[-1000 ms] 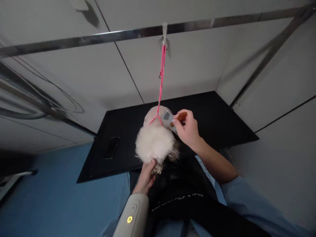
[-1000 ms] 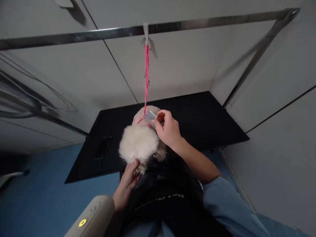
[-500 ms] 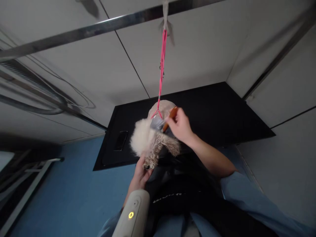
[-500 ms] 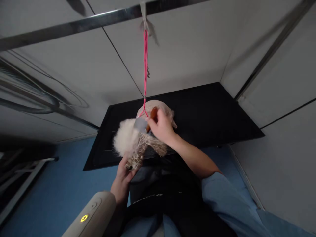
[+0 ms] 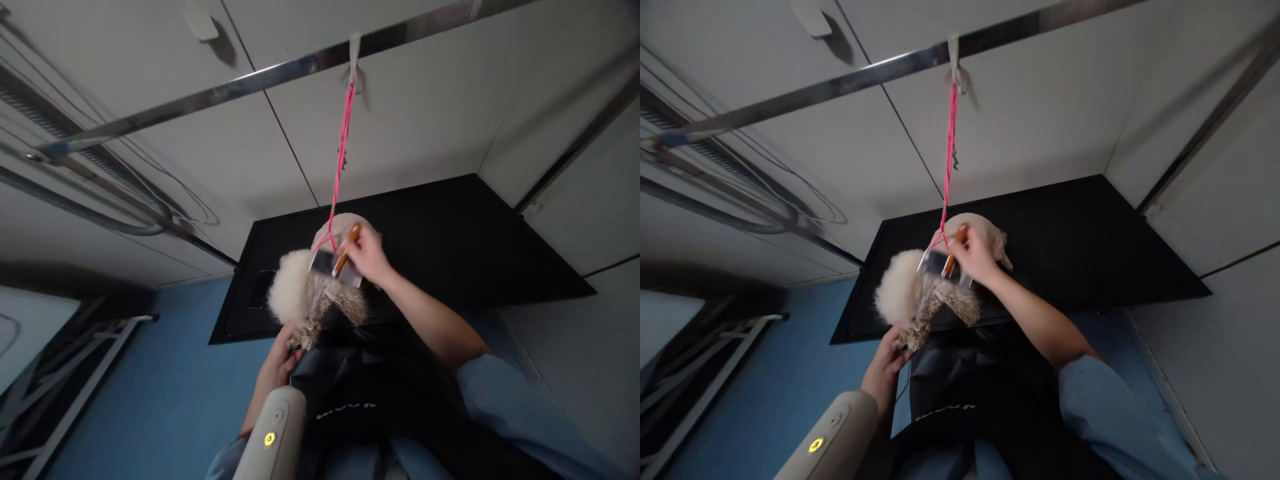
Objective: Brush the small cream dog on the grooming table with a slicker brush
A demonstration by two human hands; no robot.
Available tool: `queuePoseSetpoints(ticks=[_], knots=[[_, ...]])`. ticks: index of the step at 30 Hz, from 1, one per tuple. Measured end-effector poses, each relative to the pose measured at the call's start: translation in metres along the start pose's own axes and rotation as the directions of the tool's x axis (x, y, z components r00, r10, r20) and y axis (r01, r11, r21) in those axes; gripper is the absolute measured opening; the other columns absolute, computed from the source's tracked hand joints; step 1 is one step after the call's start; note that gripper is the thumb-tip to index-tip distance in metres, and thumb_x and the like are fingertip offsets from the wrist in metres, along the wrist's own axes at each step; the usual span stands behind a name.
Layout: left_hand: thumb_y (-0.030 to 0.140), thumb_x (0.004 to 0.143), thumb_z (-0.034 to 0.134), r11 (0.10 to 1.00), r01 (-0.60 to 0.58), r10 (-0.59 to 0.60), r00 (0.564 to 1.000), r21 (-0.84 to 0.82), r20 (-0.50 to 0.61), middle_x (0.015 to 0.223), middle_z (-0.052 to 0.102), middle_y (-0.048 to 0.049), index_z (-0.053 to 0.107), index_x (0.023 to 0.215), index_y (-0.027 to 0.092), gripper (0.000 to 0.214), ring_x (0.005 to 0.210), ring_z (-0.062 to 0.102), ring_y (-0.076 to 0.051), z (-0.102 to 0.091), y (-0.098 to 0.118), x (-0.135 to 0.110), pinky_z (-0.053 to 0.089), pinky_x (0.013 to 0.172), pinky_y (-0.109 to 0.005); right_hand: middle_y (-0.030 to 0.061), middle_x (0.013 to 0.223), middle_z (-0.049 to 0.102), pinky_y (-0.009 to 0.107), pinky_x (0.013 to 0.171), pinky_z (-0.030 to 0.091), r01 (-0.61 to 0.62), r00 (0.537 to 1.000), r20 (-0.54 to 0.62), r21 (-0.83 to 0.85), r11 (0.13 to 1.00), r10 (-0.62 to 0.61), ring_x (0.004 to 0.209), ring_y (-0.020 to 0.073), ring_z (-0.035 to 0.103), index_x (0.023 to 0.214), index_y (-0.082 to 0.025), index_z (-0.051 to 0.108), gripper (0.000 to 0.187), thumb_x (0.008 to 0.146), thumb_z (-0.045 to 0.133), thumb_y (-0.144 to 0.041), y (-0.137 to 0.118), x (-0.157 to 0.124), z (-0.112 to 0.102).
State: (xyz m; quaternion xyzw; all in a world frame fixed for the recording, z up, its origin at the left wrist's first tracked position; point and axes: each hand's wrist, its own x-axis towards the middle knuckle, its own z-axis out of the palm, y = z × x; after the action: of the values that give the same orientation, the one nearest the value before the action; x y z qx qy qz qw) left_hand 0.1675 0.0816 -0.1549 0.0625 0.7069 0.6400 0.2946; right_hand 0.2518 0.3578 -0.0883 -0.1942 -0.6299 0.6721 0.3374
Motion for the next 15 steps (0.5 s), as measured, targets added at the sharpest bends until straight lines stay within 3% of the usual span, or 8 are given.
queuePoseSetpoints(ticks=[2,3,5,8,10,12,14,15], knots=[[0.050,0.073,0.080,0.999,-0.023,0.024,0.999,-0.026,0.022,0.087,0.080,-0.0103,0.079,0.084,0.025,0.028,0.103,0.077,-0.038,-0.006,-0.005,0.007,0.063,0.087,-0.050,0.0056,0.099,0.072,0.038,0.085,0.055,-0.001,0.977,-0.213,0.006,1.000,0.002,0.100,0.0241,0.068,0.113,-0.031,0.049,0.028,0.091,0.058,-0.045,0.009,0.015,-0.020],[0.051,0.074,0.080,0.996,-0.084,0.085,0.996,-0.035,0.022,0.097,0.081,-0.0117,0.079,0.093,0.025,0.032,0.112,0.074,-0.039,-0.008,-0.006,0.011,0.060,0.095,-0.053,0.0060,0.099,0.071,0.038,0.085,0.055,-0.009,0.940,-0.341,0.035,0.999,0.021,0.102,0.0244,0.068,0.115,-0.033,0.048,0.028,0.092,0.056,-0.048,0.014,0.017,-0.029],[0.056,0.075,0.079,0.966,-0.260,0.260,0.966,0.008,-0.002,0.116,0.078,-0.0138,0.076,0.111,0.025,0.048,0.127,0.067,-0.040,-0.010,-0.003,0.020,0.052,0.110,-0.057,0.0043,0.089,0.069,0.039,0.081,0.055,-0.114,0.922,-0.356,0.130,0.985,0.154,0.094,0.0252,0.069,0.112,-0.034,0.048,0.032,0.088,0.060,-0.052,0.031,0.002,-0.037],[0.054,0.067,0.086,0.877,-0.439,0.451,0.892,0.195,-0.018,0.132,0.072,-0.0162,0.070,0.126,0.023,0.069,0.137,0.058,-0.044,-0.007,0.014,0.038,0.040,0.121,-0.061,-0.0025,0.065,0.063,0.039,0.068,0.055,-0.412,0.901,-0.048,0.212,0.886,0.431,0.067,0.0237,0.066,0.101,-0.030,0.051,0.042,0.074,0.072,-0.055,0.070,-0.066,-0.024],[0.041,0.064,0.090,0.811,-0.504,0.524,0.851,0.296,0.014,0.141,0.067,-0.0162,0.067,0.130,0.021,0.073,0.140,0.055,-0.043,-0.001,0.033,0.051,0.037,0.124,-0.060,-0.0047,0.058,0.060,0.038,0.061,0.054,-0.580,0.814,0.132,0.151,0.800,0.565,0.056,0.0218,0.064,0.094,-0.028,0.052,0.045,0.067,0.073,-0.057,0.099,-0.123,-0.009],[0.025,0.068,0.086,0.786,-0.513,0.507,0.854,0.344,0.117,0.147,0.064,-0.0129,0.070,0.125,0.022,0.059,0.144,0.052,-0.037,0.008,0.053,0.063,0.034,0.127,-0.053,-0.0051,0.059,0.062,0.038,0.057,0.053,-0.674,0.713,0.283,0.020,0.739,0.642,0.055,0.0226,0.066,0.087,-0.030,0.052,0.039,0.065,0.070,-0.056,0.120,-0.169,-0.002],[0.013,0.074,0.076,0.819,-0.427,0.436,0.897,0.383,0.070,0.136,0.072,-0.0105,0.075,0.106,0.020,0.032,0.140,0.057,-0.030,0.015,0.067,0.072,0.032,0.127,-0.044,-0.0050,0.060,0.062,0.038,0.055,0.054,-0.675,0.687,0.331,-0.038,0.737,0.647,0.056,0.0232,0.068,0.080,-0.032,0.056,0.031,0.061,0.076,-0.045,0.127,-0.191,-0.005],[0.012,0.077,0.071,0.848,-0.375,0.391,0.920,0.375,0.037,0.124,0.077,-0.0110,0.077,0.096,0.018,0.021,0.134,0.062,-0.027,0.018,0.070,0.074,0.033,0.125,-0.039,-0.0042,0.061,0.062,0.039,0.055,0.054,-0.636,0.700,0.372,-0.065,0.769,0.610,0.056,0.0234,0.068,0.077,-0.032,0.059,0.027,0.060,0.078,-0.039,0.124,-0.192,-0.009]])
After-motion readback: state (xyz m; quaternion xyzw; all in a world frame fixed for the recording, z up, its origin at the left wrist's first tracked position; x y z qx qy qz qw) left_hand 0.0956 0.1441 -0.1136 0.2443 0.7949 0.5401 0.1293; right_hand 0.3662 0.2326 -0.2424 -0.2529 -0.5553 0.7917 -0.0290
